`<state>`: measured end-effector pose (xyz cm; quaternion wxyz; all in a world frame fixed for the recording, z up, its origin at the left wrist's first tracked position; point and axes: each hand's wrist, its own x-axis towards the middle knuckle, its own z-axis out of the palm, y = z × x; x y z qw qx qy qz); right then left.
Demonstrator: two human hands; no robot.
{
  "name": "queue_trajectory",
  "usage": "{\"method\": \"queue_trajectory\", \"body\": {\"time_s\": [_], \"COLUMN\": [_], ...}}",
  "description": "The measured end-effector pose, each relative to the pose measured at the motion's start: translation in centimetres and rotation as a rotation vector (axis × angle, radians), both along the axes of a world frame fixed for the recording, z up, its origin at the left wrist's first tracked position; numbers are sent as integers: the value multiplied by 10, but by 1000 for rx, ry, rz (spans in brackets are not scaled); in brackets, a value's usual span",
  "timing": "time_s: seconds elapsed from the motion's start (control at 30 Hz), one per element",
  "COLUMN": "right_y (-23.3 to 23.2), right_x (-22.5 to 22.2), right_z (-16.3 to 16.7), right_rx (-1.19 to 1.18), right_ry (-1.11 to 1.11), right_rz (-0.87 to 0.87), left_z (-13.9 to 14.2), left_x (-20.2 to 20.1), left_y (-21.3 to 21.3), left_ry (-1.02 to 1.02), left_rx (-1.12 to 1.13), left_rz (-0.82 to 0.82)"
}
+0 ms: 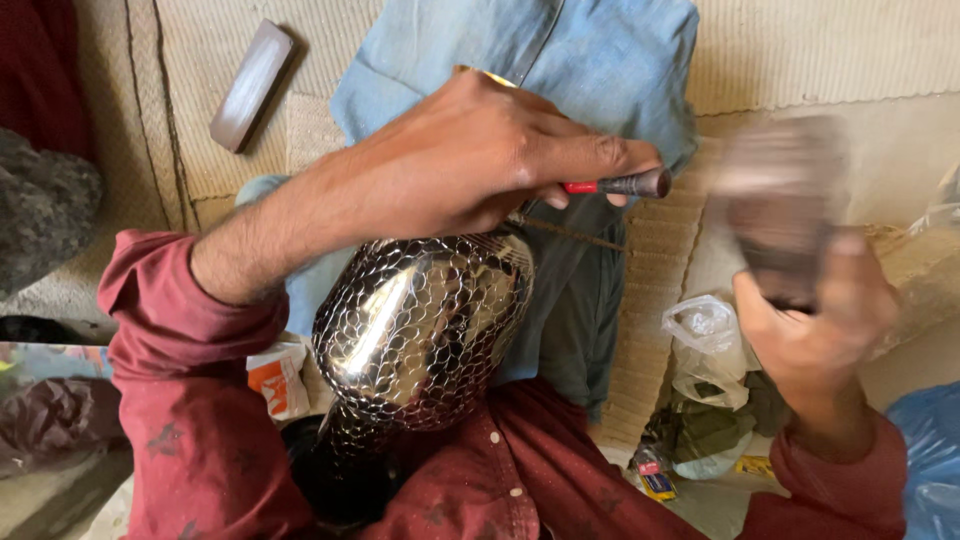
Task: The person sits cross-legged on the floor and first sharpens a blade on a whetstone resting on their lap. They then place a brass vase upright, hold a punch against its rim, and repeatedly strike the punch with a wooden mallet to hammer a pattern into the metal.
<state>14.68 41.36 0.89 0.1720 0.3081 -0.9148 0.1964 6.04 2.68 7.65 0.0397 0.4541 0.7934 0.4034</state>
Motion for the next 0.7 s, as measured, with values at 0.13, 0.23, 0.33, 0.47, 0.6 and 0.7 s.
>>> {"method": "queue_trajectory", "body": {"time_s": [0.13,0.23,0.33,0.47,0.6,0.7], "right_y": [9,14,9,-19,-52,-61], "right_x": [-1,-12,-23,-28,-43,-68], "right_z": [-10,-6,9,44,82,102], "right_rx": [-22,16,28,-233,-249,153], "right_ry": [-64,-49,-17,-325,-490,-162], "right_rz": [26,0,-11,-128,-67,234], "left_z": [-2,-7,-13,-23,-28,-29], "left_x": [5,13,16,16,20,26], "left_y": [-4,-9,-11,-13,-15,-14], "left_ry": [16,-90,-91,-75,-63,-136], "left_rx": [104,135,225,253,258,279], "left_rz": [104,213,200,181,216,290]}}
